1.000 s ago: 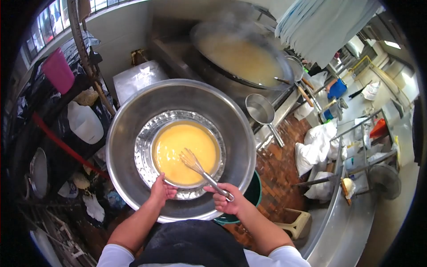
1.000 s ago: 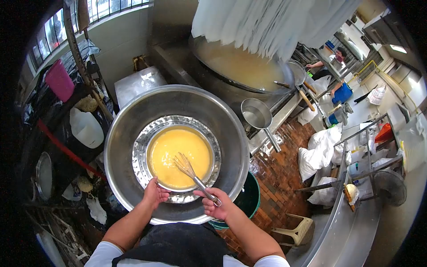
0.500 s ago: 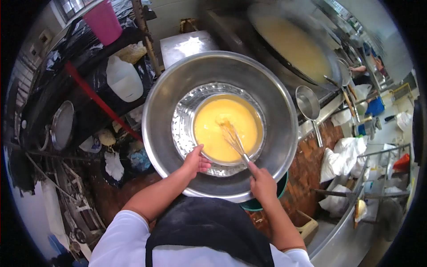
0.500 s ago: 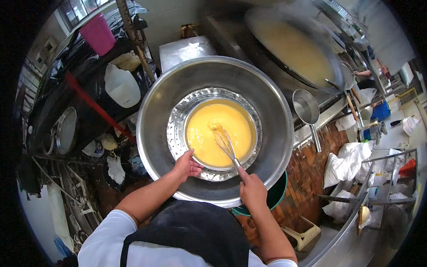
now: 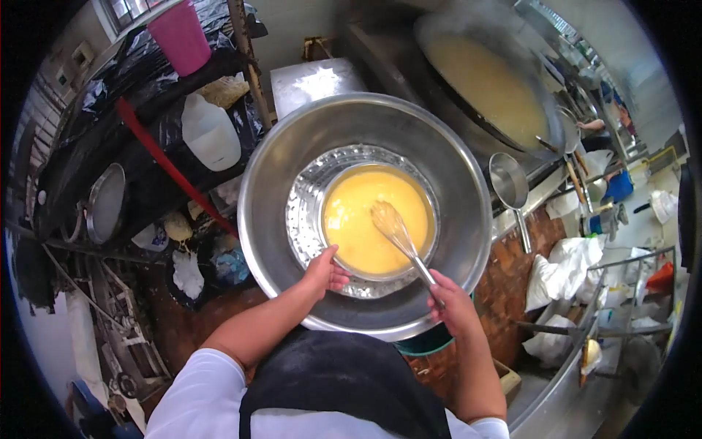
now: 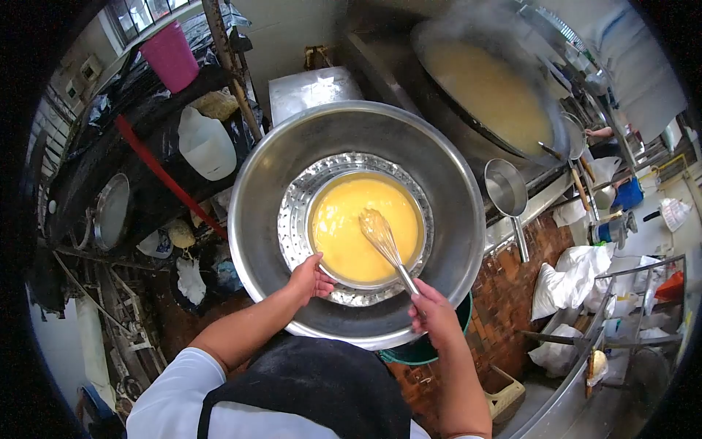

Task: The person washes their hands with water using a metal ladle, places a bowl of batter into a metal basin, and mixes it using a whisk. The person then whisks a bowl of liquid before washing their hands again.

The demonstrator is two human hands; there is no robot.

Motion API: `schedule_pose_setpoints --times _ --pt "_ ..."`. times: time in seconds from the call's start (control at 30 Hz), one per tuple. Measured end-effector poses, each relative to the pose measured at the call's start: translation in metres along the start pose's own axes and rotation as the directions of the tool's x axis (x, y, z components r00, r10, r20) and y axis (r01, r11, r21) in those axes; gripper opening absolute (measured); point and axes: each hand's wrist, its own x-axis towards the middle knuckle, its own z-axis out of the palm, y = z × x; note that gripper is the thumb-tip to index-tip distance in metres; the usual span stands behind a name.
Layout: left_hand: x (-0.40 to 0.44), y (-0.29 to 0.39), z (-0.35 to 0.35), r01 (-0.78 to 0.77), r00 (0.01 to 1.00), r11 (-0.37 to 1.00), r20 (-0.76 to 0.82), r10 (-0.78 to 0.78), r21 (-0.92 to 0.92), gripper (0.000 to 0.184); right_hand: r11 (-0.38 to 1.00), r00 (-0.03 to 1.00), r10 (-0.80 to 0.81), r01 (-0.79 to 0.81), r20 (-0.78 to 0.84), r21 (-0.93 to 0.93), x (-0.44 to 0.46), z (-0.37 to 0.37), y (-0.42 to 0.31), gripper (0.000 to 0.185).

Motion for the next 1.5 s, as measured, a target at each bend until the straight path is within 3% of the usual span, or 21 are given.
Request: schedule_pose_setpoints --times 0.07,0.1,0.23,0.33,0.43,0.57,0.67,0.8,0.9,1.03,1.23,1.33,1.5 --pt "0.0 0.001 0.001 0.007 1.0 1.0 -0.007 -0.007 0.0 0.055 0.945 0.991 -0.132 0.114 -0.037 -0.308 -0.013 -0.006 -0.011 0.048" --pt "-0.001 0.001 0.0 0.013 1.0 1.0 -0.012 -0.013 0.001 0.055 0.92 0.984 -0.174 0.145 -0.049 -0.365 -0.021 -0.01 -0.017 0.047" --pt "-0.005 0.002 0.002 0.003 1.0 1.0 -0.013 -0.003 0.01 0.055 0.613 0.883 -0.466 0.278 -0.054 -0.74 -0.052 -0.011 -0.04 0.042" --pt "-0.002 0.001 0.0 -0.001 1.0 1.0 -0.01 0.002 0.009 0.054 0.401 0.882 -0.465 0.138 -0.072 -0.906 -0.069 -0.004 -0.056 0.042" --pt "-0.005 0.002 0.002 -0.006 1.0 1.0 -0.019 0.006 0.007 0.054 0.171 0.87 -0.493 0.095 -0.002 -0.981 -0.066 -0.006 -0.045 0.042" --pt "-0.012 0.006 0.007 -0.009 1.0 1.0 -0.024 0.009 0.025 0.051 0.091 0.926 -0.375 0.084 0.044 -0.992 -0.058 0.0 -0.031 0.044" --pt "-0.012 0.006 0.006 -0.009 1.0 1.0 -0.023 0.009 0.027 0.051 0.167 0.96 -0.279 0.061 0.012 -0.984 -0.052 0.01 -0.026 0.045" --pt "-0.008 0.004 0.004 0.002 1.0 1.0 -0.017 -0.002 0.006 0.057 0.182 0.935 -0.316 0.225 0.159 -0.957 -0.041 0.01 -0.016 0.046" --pt "-0.006 0.002 0.004 0.007 0.999 1.0 -0.052 -0.006 0.022 0.058 0.247 0.934 -0.309 0.262 0.18 -0.933 -0.024 0.016 -0.008 0.046" --pt "-0.005 0.0 0.003 -0.007 0.999 0.999 -0.051 0.009 0.042 0.059 0.346 0.937 -0.337 0.213 0.091 -0.914 0.007 0.035 0.003 0.046" --pt "0.001 -0.003 -0.001 -0.023 0.999 1.0 -0.036 0.023 0.02 0.048 0.215 0.823 -0.559 0.259 0.099 -0.942 0.038 0.024 0.017 0.048" --pt "0.002 -0.001 -0.002 -0.014 1.0 1.0 -0.028 0.014 0.012 0.045 0.286 0.9 -0.435 0.112 -0.025 -0.952 0.03 0.017 0.001 0.048" --pt "-0.003 0.0 0.002 -0.035 0.997 0.999 -0.061 0.036 0.02 0.043 0.434 0.92 -0.383 0.1 -0.082 -0.896 0.017 0.001 0.003 0.048"
